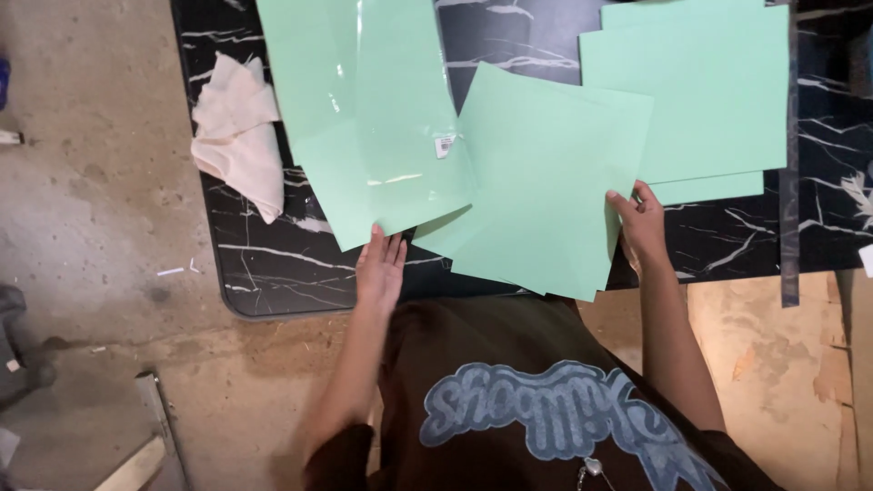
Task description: The person separates light green paper sheets from a plastic-wrapped stack on a black marble-patterned table. They peel individual sheets from the pack, place them on a growing pile to the right, and continue separating sheets one by one throughout the clip.
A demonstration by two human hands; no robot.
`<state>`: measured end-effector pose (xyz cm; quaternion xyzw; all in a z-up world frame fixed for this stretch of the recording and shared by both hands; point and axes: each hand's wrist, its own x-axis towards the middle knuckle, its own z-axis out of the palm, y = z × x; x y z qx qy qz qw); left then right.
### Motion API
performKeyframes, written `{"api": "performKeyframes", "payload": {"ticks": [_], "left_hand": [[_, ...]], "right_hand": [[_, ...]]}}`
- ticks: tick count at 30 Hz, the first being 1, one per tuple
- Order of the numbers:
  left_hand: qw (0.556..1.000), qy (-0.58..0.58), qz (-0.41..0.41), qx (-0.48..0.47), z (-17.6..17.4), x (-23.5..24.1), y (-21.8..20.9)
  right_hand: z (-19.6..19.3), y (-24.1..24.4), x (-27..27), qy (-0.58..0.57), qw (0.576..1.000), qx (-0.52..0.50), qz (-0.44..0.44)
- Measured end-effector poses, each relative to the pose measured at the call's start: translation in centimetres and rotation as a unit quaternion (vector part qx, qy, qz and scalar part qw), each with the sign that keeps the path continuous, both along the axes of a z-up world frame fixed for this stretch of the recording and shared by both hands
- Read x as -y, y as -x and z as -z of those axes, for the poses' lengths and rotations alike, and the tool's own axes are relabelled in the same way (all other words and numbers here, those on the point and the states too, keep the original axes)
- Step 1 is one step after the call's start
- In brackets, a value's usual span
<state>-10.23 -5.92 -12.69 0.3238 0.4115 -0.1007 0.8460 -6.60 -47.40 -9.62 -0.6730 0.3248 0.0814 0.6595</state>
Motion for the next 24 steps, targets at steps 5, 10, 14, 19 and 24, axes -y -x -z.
{"api": "performKeyframes", "payload": {"ticks": [5,10,14,19,24], "left_hand": [[0.997,-0.048,-0.058,0.021,1.8,-1.2,1.6],[0.992,-0.086,-0.069,0.056,-0.9,-2.2,2.3],[0.991,-0.119,-0.036,0.053,-1.3,-3.8,3.8],[0.990,-0.095,-0.057,0.087,-2.0,-3.6,3.1],[0.982,-0.049,-0.068,0.167,-1.8,-1.7,0.1]], "right_hand": [[0.3,-0.1,0.3,-0.005,1.000,0.008,-0.007],[0.5,-0.1,0.1,-0.003,1.000,0.003,-0.012],[1.6,-0.1,0.8,-0.008,1.000,0.018,-0.003],[0.9,-0.1,0.4,-0.006,1.000,0.010,-0.004],[1.8,0.0,0.6,0.003,1.000,0.008,0.004]]}}
